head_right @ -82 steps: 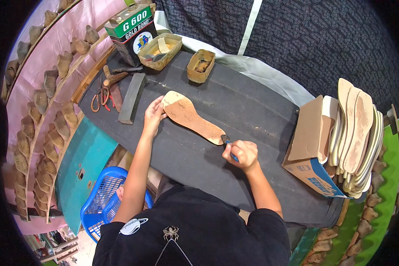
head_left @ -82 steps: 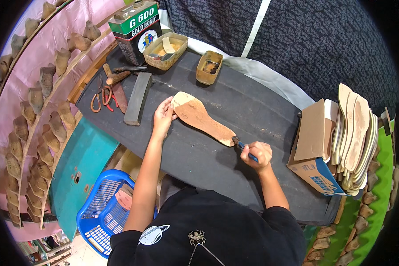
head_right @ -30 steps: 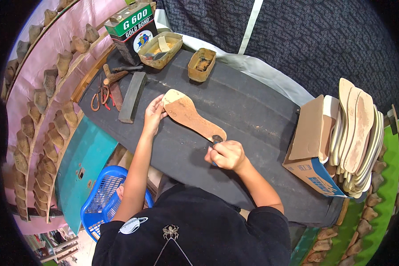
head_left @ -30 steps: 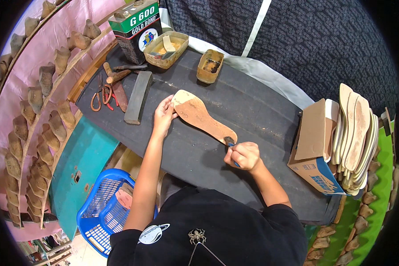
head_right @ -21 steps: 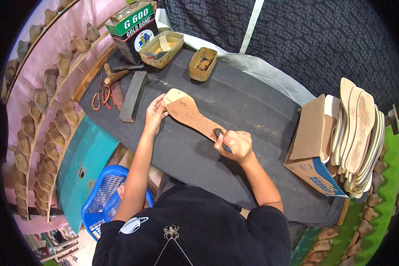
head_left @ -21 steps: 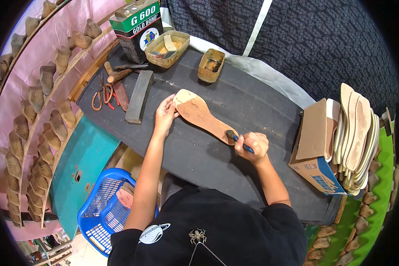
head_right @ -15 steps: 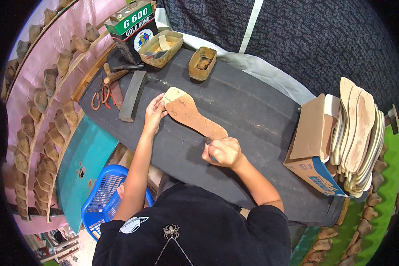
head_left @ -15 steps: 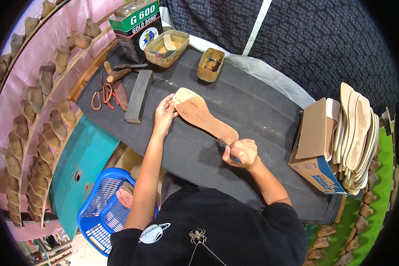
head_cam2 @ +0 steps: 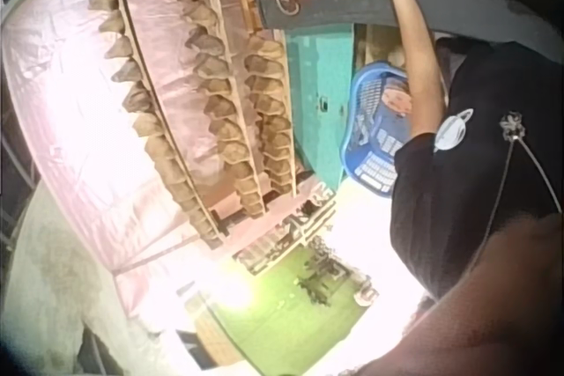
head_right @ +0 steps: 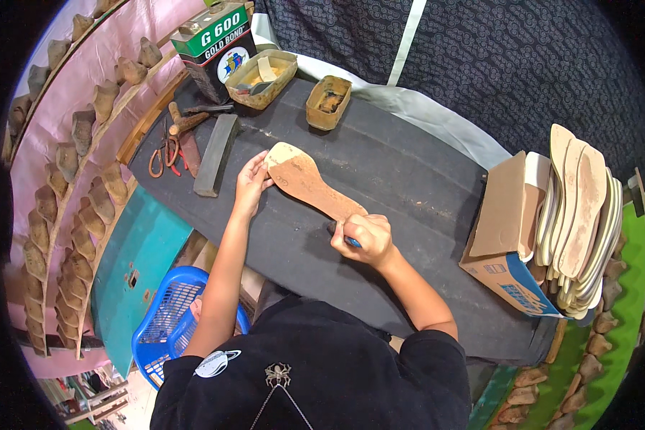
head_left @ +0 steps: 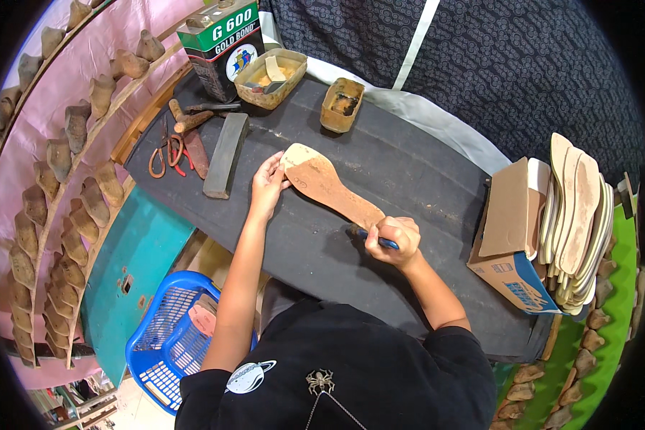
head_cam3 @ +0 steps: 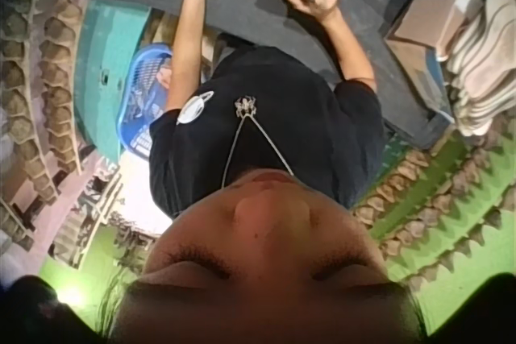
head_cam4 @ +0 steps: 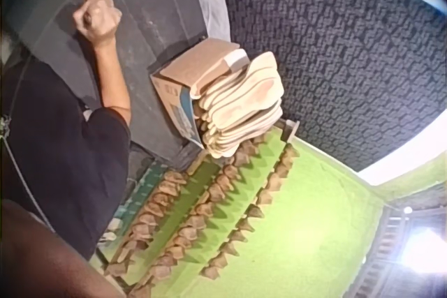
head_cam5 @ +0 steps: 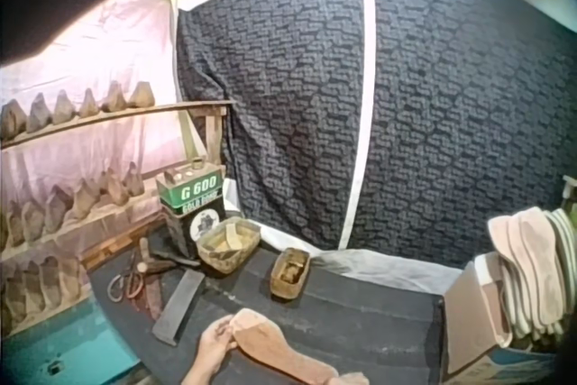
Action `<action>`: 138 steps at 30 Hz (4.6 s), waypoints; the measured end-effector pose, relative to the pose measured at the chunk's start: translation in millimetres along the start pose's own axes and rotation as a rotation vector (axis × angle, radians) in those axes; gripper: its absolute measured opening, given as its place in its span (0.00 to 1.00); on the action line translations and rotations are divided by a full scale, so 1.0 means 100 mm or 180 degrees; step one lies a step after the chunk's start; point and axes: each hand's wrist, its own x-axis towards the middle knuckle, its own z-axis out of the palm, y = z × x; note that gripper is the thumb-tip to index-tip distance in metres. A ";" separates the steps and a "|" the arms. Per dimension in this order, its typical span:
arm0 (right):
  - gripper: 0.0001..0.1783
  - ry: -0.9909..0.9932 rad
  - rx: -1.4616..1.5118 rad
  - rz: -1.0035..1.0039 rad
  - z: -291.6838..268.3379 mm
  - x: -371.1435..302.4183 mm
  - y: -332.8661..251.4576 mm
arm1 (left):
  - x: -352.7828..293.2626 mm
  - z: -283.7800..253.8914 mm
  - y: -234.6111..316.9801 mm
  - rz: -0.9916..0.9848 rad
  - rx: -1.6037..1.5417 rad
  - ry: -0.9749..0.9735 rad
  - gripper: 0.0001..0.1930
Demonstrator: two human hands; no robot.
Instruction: The person takes shoe soles from a box, applies glue across their surfaces using a brush, and places the glued soles into a blue basket.
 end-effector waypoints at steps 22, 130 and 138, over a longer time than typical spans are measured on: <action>0.12 -0.1163 0.0649 0.0937 -0.50 -0.01 0.02 | 0.00 0.02 0.02 -0.0018 0.0039 0.0026 0.19; 0.16 -0.3587 0.4138 0.2192 2.83 0.77 -0.85 | -2.25 -1.99 1.23 0.0340 0.0217 0.1715 0.17; 0.17 -0.4418 0.3911 0.2163 3.48 0.12 -1.60 | -3.08 -2.80 0.66 -0.0171 0.0244 0.2193 0.17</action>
